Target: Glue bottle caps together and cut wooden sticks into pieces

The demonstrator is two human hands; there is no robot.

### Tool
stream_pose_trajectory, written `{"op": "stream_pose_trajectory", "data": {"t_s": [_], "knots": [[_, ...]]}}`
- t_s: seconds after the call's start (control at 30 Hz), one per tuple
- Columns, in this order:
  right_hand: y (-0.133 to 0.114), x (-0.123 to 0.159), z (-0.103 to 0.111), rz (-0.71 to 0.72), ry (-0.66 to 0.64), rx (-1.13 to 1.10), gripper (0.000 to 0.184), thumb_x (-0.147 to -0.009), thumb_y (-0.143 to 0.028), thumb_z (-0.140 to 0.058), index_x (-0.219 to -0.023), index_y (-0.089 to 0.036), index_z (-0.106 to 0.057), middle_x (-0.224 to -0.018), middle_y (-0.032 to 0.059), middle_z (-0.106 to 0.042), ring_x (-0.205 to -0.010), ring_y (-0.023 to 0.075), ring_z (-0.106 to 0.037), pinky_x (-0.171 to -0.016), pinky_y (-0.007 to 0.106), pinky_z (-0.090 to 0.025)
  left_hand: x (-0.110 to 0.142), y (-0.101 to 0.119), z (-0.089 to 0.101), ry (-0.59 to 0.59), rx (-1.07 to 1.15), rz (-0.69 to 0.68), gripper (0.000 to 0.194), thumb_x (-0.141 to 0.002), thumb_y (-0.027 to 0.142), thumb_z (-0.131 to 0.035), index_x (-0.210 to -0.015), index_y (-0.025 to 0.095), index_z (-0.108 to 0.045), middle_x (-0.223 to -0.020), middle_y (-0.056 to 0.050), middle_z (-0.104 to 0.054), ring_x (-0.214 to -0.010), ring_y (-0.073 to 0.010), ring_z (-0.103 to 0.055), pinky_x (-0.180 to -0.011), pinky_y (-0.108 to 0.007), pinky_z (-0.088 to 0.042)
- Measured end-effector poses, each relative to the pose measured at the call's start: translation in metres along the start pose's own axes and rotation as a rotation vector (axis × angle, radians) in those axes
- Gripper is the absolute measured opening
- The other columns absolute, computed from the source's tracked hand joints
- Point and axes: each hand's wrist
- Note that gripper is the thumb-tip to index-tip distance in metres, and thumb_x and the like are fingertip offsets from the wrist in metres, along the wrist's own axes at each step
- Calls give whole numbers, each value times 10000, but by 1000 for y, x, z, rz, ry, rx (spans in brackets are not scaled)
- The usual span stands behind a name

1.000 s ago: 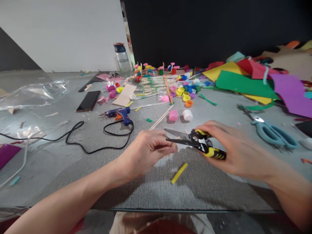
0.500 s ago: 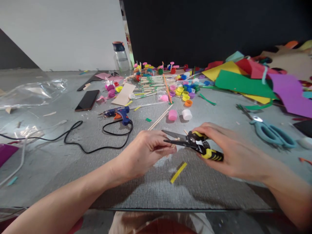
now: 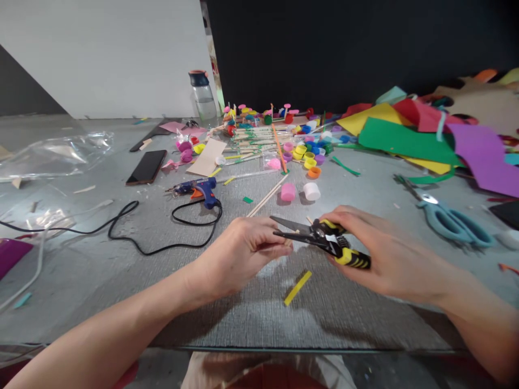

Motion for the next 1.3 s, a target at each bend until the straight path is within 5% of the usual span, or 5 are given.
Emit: {"op": "stream_pose_trajectory", "data": {"t_s": [0.5,0.87,1.1,1.3], "knots": [[1,-3,-18,24,19,44,427,-835,-221,-562,-1250,-164,-475,-1187,182,-644,-1056,327,-654,-856,455,-534,-2,-4,-1,-60,74,84,249,-945,157,-605,-725,147,-720,-724,0,-650,-731,-108,-590,-676,-212,-439],[1,-11,-19,-56,-47,16,360,-826,-222,-579,-1173,-188,-490,-1046,107,-665,-923,287,-665,-766,406,-515,-7,-18,-1,-165,322,319,262,-907,234,-621,-668,138,-668,-634,32,-555,-539,-64,-495,-529,-190,-382],[6,-11,-16,33,20,206,324,-857,-223,-574,-1166,-164,-498,-1099,159,-656,-980,319,-644,-800,444,-526,-8,-45,-22,-7,151,54,240,-905,226,-654,-696,139,-733,-699,-21,-674,-678,-116,-609,-631,-223,-456],[5,-11,-16,85,51,285,345,-829,-206,-604,-1152,-120,-522,-1079,176,-647,-968,331,-631,-810,457,-543,-6,-50,-25,-13,65,-6,210,-939,245,-637,-821,137,-773,-706,-29,-710,-656,-124,-618,-623,-235,-474]]}}
Point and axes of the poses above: each hand's wrist, its own x-axis away from the middle knuckle, its own z-axis out of the back of the hand, y = z × x
